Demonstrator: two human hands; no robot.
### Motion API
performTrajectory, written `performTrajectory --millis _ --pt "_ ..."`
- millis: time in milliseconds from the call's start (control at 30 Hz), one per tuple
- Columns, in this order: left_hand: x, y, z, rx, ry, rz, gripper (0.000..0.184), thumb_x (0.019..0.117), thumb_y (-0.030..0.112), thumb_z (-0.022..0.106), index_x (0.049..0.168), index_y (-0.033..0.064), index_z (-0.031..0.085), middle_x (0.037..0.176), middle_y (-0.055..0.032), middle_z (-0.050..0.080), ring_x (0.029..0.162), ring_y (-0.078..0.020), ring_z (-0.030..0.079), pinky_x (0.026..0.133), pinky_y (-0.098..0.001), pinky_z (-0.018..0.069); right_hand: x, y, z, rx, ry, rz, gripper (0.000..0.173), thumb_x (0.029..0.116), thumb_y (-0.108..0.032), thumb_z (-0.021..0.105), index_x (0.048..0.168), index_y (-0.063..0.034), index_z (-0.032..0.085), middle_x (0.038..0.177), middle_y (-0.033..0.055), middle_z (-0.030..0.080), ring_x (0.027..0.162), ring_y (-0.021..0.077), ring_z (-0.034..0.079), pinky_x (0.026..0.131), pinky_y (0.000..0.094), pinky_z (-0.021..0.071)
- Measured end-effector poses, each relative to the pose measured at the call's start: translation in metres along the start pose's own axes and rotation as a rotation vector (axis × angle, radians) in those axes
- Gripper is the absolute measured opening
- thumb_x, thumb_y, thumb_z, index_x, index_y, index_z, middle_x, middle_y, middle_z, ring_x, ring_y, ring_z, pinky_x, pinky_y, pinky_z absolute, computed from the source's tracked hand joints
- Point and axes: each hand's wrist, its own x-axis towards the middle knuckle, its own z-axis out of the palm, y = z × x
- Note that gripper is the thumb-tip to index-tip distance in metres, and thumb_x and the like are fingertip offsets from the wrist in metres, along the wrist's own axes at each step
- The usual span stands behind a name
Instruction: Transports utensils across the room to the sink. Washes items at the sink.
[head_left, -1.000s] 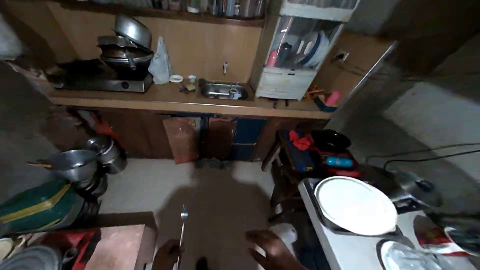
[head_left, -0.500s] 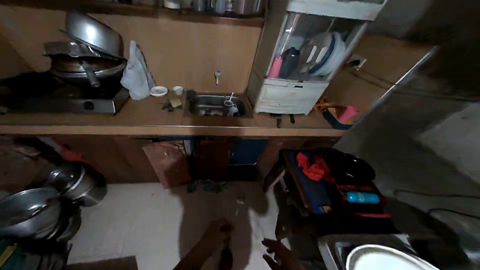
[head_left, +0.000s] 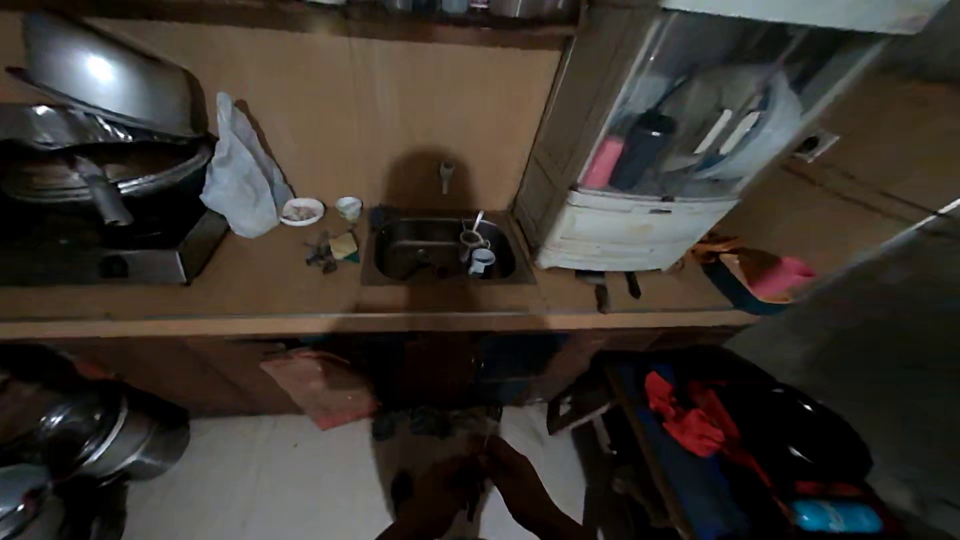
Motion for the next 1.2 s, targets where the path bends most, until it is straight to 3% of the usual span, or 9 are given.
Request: performTrajectory --millis 267,400,467,533,633,733,867,1000,1200 --pt "0.117 0.053 -0.168 0.441 0.147 -0.137 0.043 0.0998 0.026 0.066 0.134 0.0 0.06 0.124 -0.0202 0.067 0.114 -0.0304 0.065 0.101 -0.0496 0.0519 0.153 -0.025 -0.031 -0.08 0.115 -0.039 0.035 0.1035 -0.007 0.048 0.131 0.0093 0.06 0.124 0.0197 0.068 0.114 0.0218 0.067 0.103 0.0373 0.053" --pt "0.168 0.097 -0.264 0.743 0.339 -0.259 0.068 0.101 0.037 0.064 0.154 0.0023 0.041 0.158 -0.0248 0.039 0.147 -0.0399 0.039 0.12 -0.0551 0.0333 0.189 -0.012 -0.049 -0.14 0.165 -0.037 0.033 0.102 -0.004 0.047 0.126 0.01 0.064 0.118 0.0211 0.07 0.103 0.0223 0.071 0.093 0.0356 0.0575" --pt "0.195 0.117 -0.303 0.895 0.487 -0.285 0.06 0.1012 0.028 0.064 0.15 -0.0008 0.046 0.152 -0.0289 0.045 0.141 -0.0465 0.043 0.114 -0.0616 0.0354 0.204 -0.009 -0.061 -0.153 0.136 0.038 0.031 0.1025 -0.003 0.047 0.124 0.0076 0.066 0.114 0.0184 0.072 0.097 0.0202 0.072 0.09 0.0349 0.0582" --pt "0.233 0.105 -0.351 1.126 0.637 -0.284 0.051 0.0992 0.035 0.063 0.144 0.0115 0.056 0.145 -0.0234 0.054 0.131 -0.0458 0.054 0.103 -0.065 0.0462 0.222 -0.012 -0.075 -0.158 0.102 0.116 0.029 0.1038 -0.003 0.047 0.124 0.0046 0.067 0.112 0.0157 0.072 0.093 0.0181 0.071 0.087 0.0338 0.0576" --pt "0.295 0.096 -0.402 1.102 0.701 -0.263 0.061 0.0966 0.043 0.065 0.15 0.0179 0.051 0.163 -0.0244 0.031 0.144 -0.051 0.037 0.109 -0.068 0.0399 0.261 -0.011 -0.098 -0.164 0.098 0.125 0.029 0.1042 -0.005 0.046 0.123 0.0048 0.067 0.113 0.015 0.072 0.088 0.0159 0.071 0.081 0.0315 0.059" --pt "0.335 0.102 -0.43 1.026 0.637 -0.367 0.064 0.0953 0.03 0.071 0.153 0.0169 0.047 0.169 -0.0254 0.011 0.15 -0.0553 0.021 0.113 -0.069 0.034 0.307 -0.02 -0.121 -0.18 0.113 0.199 0.029 0.106 -0.006 0.047 0.127 0.0068 0.063 0.102 0.0142 0.071 0.076 0.012 0.066 0.07 0.0279 0.0557" --pt "0.356 0.111 -0.445 1.049 0.562 -0.383 0.045 0.1025 0.028 0.06 0.145 0.014 0.057 0.154 -0.0282 0.042 0.134 -0.0487 0.05 0.105 -0.0636 0.046 0.366 -0.019 -0.153 -0.143 0.083 0.245 0.032 0.1057 -0.008 0.048 0.128 0.0115 0.058 0.103 0.0159 0.068 0.084 0.0124 0.065 0.078 0.0293 0.0557" --pt "0.354 0.144 -0.459 0.959 0.535 -0.489 0.041 0.1047 0.029 0.057 0.138 0.0051 0.059 0.143 -0.0258 0.054 0.131 -0.0453 0.053 0.106 -0.0629 0.044 0.418 -0.033 -0.17 -0.245 0.053 0.268 0.032 0.1059 -0.011 0.049 0.126 0.0089 0.062 0.101 0.0174 0.07 0.081 0.0176 0.066 0.076 0.0353 0.0567" --pt "0.387 0.196 -0.522 0.748 0.729 -0.318 0.04 0.1055 0.022 0.058 0.141 0.0024 0.056 0.125 -0.0302 0.064 0.115 -0.0478 0.063 0.099 -0.0667 0.047 0.466 -0.06 -0.159 -0.284 0.169 0.409 0.031 0.1078 -0.01 0.047 0.127 0.0107 0.06 0.102 0.0229 0.068 0.087 0.0256 0.066 0.083 0.0418 0.0549"
